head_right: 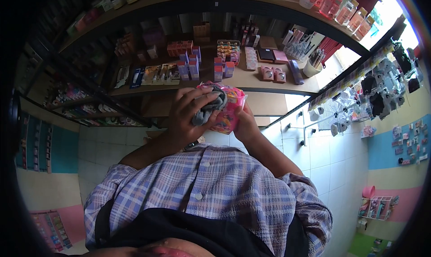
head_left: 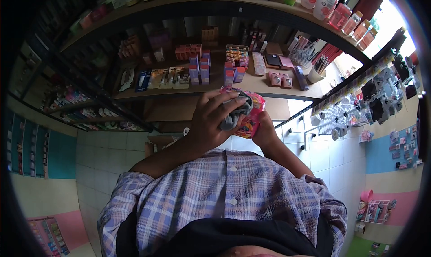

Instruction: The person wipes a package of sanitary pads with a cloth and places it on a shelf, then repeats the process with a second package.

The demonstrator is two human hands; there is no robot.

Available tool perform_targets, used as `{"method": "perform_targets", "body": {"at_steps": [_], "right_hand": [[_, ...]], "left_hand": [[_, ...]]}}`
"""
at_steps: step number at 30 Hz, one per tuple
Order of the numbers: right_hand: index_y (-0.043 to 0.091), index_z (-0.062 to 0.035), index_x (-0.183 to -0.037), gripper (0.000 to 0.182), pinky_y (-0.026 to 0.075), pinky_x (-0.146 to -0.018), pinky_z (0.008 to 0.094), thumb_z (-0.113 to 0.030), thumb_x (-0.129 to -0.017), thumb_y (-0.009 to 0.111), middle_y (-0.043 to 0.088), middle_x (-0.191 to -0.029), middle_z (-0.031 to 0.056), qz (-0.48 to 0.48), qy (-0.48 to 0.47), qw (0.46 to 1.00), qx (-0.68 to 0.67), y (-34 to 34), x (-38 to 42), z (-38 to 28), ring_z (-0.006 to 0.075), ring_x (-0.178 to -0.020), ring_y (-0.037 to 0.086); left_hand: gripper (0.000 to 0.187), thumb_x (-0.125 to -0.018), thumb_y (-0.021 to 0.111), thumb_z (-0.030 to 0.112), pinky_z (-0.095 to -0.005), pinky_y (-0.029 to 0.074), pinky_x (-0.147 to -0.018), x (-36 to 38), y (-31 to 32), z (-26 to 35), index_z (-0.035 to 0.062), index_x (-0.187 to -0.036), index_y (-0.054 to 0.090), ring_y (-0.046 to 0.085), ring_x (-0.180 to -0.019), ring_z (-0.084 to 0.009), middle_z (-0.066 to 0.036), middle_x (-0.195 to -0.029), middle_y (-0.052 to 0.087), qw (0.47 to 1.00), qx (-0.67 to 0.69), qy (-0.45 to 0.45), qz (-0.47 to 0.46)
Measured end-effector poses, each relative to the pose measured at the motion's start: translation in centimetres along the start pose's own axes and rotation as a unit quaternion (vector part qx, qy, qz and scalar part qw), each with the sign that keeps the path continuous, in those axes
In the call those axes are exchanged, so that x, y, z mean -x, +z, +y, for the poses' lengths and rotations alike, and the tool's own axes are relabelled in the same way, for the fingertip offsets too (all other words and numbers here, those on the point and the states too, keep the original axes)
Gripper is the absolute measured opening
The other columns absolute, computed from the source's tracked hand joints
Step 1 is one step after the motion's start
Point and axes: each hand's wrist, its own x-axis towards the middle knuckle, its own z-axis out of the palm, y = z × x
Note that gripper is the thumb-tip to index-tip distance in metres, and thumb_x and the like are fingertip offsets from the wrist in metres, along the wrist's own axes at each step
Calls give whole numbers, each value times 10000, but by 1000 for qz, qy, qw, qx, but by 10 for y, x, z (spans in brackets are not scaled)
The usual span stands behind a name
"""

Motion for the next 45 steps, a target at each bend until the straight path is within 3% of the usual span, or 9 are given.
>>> {"method": "perform_targets", "body": {"at_steps": [5,12,20,22,24,34,37,40,45], "right_hand": [[299,-70,-1498,1066,422,-1075,515,-861,-793,410,445,-1450,178,-28,100,990,-93,12,4,6,348,-1322,478],[378,-60,-1459,969,457,-1047,508,-815,-851,381,500,-1400,188,-14,139,956,-258,23,10,12,359,-1265,523],[377,-103,-1463,897,465,-1028,513,-795,-896,308,506,-1391,178,65,83,979,-176,39,-2,12,341,-1254,535],[373,-111,-1463,880,462,-1027,503,-787,-907,283,506,-1388,180,-65,74,946,-309,11,-2,25,338,-1259,531],[355,-115,-1474,856,451,-1042,494,-766,-925,271,507,-1387,185,72,59,982,-163,27,-4,12,341,-1268,522],[346,-121,-1486,837,426,-1064,524,-747,-936,272,453,-1456,186,-2,29,998,-63,17,-2,16,351,-1322,474],[345,-86,-1482,876,382,-1097,529,-759,-923,301,444,-1461,199,19,74,956,-282,12,-3,19,370,-1329,463],[335,-72,-1486,901,381,-1096,531,-768,-915,310,425,-1474,203,70,104,986,-114,42,0,9,372,-1329,463],[299,-64,-1500,944,403,-1098,509,-788,-895,316,432,-1463,188,-51,94,972,-209,24,7,19,354,-1336,461]], "left_hand": [[466,-750,782,64,-412,503,-867,9,-8,-5,94,-1191,633,597,-991,-296,-92,-1174,637,998,51,31,-8],[446,-721,818,121,-389,522,-840,23,-12,2,99,-1145,681,615,-967,-273,-82,-1135,660,977,117,117,-132],[392,-759,795,119,-383,536,-805,8,-18,-10,97,-1137,693,635,-941,-273,-94,-1076,675,997,25,-18,-75],[369,-769,786,105,-383,535,-808,14,-15,-1,94,-1128,696,635,-942,-267,-98,-1038,680,994,57,-2,-97],[348,-777,779,94,-386,536,-810,16,-12,-1,90,-1116,701,639,-933,-265,-103,-1023,679,981,129,6,-144],[328,-752,782,95,-382,534,-803,15,-12,-5,80,-1072,712,653,-915,-269,-112,-1015,680,990,86,-13,-108],[263,-758,777,64,-390,540,-793,10,-27,-10,56,-1014,719,666,-862,-278,-126,-1010,683,969,150,-38,-193],[274,-764,769,44,-395,535,-825,3,-23,-19,61,-1033,717,664,-892,-288,-133,-1011,683,984,124,-124,-23],[429,-683,789,1,-394,533,-851,20,-17,1,111,-1091,715,623,-985,-255,-76,-1156,656,991,92,51,-87]]}}
